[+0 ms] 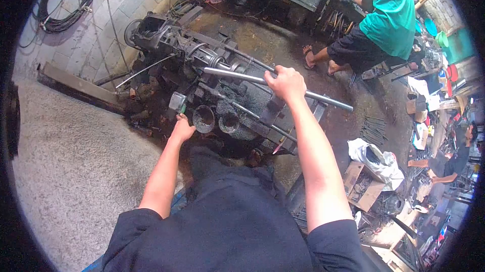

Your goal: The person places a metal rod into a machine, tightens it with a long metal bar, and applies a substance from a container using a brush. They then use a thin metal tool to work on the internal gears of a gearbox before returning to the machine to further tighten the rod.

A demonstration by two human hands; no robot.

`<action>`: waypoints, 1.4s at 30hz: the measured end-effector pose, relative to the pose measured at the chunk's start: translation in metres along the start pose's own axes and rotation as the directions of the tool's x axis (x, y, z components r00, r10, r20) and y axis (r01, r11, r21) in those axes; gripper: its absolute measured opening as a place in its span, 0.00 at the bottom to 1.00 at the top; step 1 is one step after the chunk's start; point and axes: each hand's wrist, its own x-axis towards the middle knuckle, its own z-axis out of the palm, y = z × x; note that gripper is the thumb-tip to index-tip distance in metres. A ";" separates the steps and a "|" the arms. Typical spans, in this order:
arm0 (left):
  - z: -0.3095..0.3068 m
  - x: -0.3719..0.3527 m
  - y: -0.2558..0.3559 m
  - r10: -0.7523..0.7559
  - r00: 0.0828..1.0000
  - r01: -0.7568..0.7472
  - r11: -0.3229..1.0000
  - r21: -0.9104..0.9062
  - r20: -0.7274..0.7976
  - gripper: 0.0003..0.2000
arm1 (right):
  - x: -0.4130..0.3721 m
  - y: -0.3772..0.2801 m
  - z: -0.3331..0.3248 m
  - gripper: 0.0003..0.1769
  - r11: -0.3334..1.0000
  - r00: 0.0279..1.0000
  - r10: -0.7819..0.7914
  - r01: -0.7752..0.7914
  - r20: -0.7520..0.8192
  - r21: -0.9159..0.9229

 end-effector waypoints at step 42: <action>-0.002 -0.004 0.003 0.002 1.000 -0.003 1.000 -0.021 -0.015 0.50 | 0.014 0.005 0.006 0.20 0.991 0.998 -0.017 0.024 -0.054 0.131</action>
